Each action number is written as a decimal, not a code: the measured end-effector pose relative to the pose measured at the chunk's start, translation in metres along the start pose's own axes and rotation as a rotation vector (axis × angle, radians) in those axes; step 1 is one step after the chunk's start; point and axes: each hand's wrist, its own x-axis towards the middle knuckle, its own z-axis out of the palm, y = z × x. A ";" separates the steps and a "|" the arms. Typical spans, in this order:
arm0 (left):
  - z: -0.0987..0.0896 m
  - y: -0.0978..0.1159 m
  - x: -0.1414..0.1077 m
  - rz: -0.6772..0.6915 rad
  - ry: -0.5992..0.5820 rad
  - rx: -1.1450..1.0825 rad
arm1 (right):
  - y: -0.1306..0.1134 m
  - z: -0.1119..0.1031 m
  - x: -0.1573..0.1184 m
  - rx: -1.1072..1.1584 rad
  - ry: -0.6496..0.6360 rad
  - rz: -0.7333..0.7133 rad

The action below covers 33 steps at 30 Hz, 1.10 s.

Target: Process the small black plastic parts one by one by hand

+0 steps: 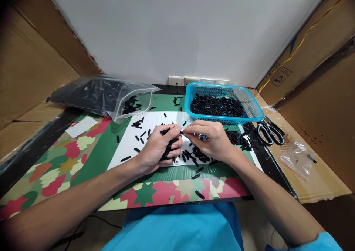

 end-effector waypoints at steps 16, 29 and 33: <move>0.000 0.004 -0.001 -0.090 -0.017 -0.095 | -0.010 0.002 0.002 -0.099 0.116 0.040; -0.002 0.007 0.001 -0.095 -0.017 -0.216 | -0.009 -0.002 0.002 0.008 0.265 0.175; -0.003 0.008 0.002 -0.093 -0.028 -0.216 | -0.006 -0.002 0.001 0.105 0.249 0.233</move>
